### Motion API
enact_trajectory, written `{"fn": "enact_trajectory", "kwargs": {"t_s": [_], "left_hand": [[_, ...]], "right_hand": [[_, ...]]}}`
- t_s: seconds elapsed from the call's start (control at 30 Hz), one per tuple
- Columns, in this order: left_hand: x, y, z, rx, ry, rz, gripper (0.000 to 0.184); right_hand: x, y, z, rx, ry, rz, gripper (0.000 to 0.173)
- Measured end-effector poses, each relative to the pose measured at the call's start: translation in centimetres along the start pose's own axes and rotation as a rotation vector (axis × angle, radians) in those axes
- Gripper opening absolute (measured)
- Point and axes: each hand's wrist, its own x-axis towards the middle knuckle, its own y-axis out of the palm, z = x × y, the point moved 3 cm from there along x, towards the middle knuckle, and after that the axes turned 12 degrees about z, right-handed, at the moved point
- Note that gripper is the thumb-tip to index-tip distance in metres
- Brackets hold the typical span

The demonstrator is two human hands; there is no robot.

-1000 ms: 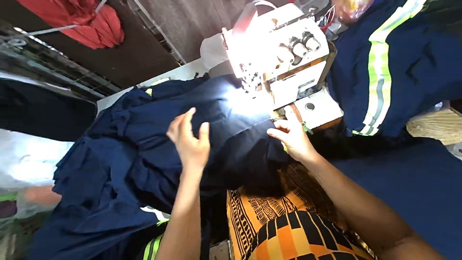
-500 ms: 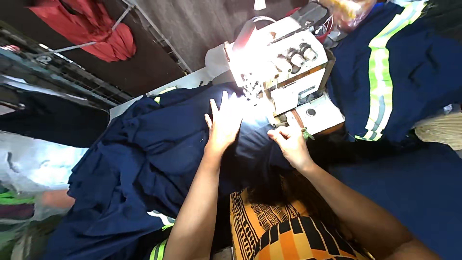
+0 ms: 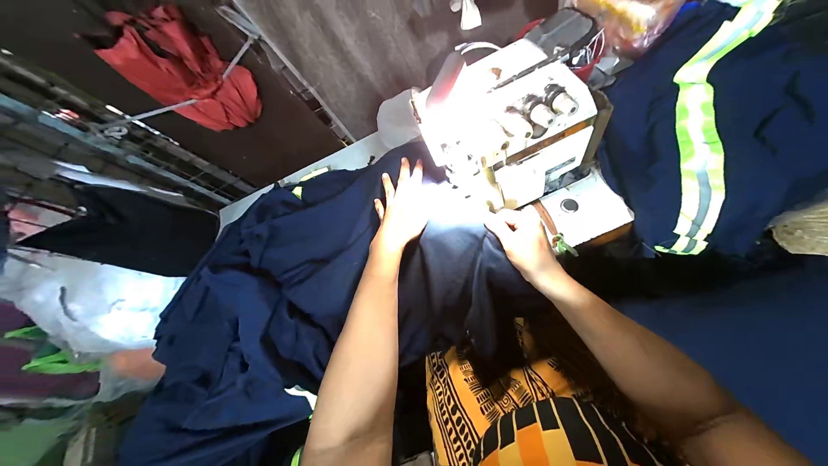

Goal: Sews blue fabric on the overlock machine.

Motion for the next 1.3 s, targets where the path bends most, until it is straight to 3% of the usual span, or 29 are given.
{"fn": "enact_trajectory", "kwargs": {"t_s": [0.27, 0.3, 0.37, 0.43, 0.47, 0.53, 0.6, 0.67, 0.73, 0.83, 0.9, 1.0, 1.1, 1.2, 1.23, 1.3], "left_hand": [[2.2, -0.4, 1.0, -0.032, -0.011, -0.088, 0.058], [1.4, -0.2, 1.1, -0.040, -0.005, -0.182, 0.057], [-2.1, 0.9, 1.5, -0.101, 0.075, -0.544, 0.049], [-8.1, 4.6, 1.9, -0.202, 0.221, -0.874, 0.033], [-11.4, 7.7, 1.8, -0.333, 0.283, -0.906, 0.027], [-17.2, 15.6, 0.9, -0.800, 0.220, -0.621, 0.021], [-19.2, 22.5, 0.5, -1.475, -0.159, -0.227, 0.029], [-18.5, 25.9, 1.3, -1.891, -0.501, -0.031, 0.034], [-17.3, 25.3, 2.5, -1.921, -0.468, -0.023, 0.022], [-19.7, 20.5, 4.4, -1.848, -0.262, -0.119, 0.022], [-23.6, 16.9, 7.7, -1.747, -0.142, -0.376, 0.034], [-25.8, 12.2, 10.9, -1.611, 0.019, -0.652, 0.027], [-24.4, 12.2, 10.6, -1.632, 0.068, -0.668, 0.021], [-23.5, 13.9, 8.0, -1.957, 0.085, -0.631, 0.034], [-23.4, 14.6, 7.4, -2.028, 0.118, -0.615, 0.037], [-22.7, 15.8, 6.8, -1.963, 0.232, -0.572, 0.041]], "right_hand": [[0.7, -1.1, 0.2, -0.103, -0.048, 0.033, 0.031], [0.0, -1.5, -0.2, -0.132, -0.073, 0.043, 0.029], [-2.1, -2.4, -1.4, -0.139, -0.056, 0.120, 0.027], [-4.1, -3.2, -3.2, -0.094, -0.050, 0.182, 0.033], [-5.0, -3.4, -4.2, -0.077, -0.032, 0.201, 0.037], [-6.5, -3.4, -5.3, -0.065, 0.037, 0.214, 0.045], [-7.1, -3.4, -5.7, -0.090, 0.080, 0.219, 0.053], [-7.6, -3.3, -5.8, -0.140, 0.062, 0.222, 0.060], [-7.8, -3.3, -5.9, -0.105, 0.023, 0.193, 0.053], [-8.0, -5.3, -5.4, 0.080, -0.018, 0.054, 0.017], [-7.6, -7.8, -4.4, 0.077, -0.055, 0.036, 0.019], [-7.4, -8.0, -3.3, -0.014, -0.032, 0.140, 0.023], [-6.2, -6.5, -5.4, -0.170, 0.142, 0.303, 0.032], [-4.9, -6.5, -3.7, -0.454, 0.239, 0.428, 0.040], [-4.7, -6.5, -2.6, -0.542, 0.226, 0.411, 0.040], [-4.2, -6.1, -1.3, -0.632, 0.025, 0.226, 0.036]]}}
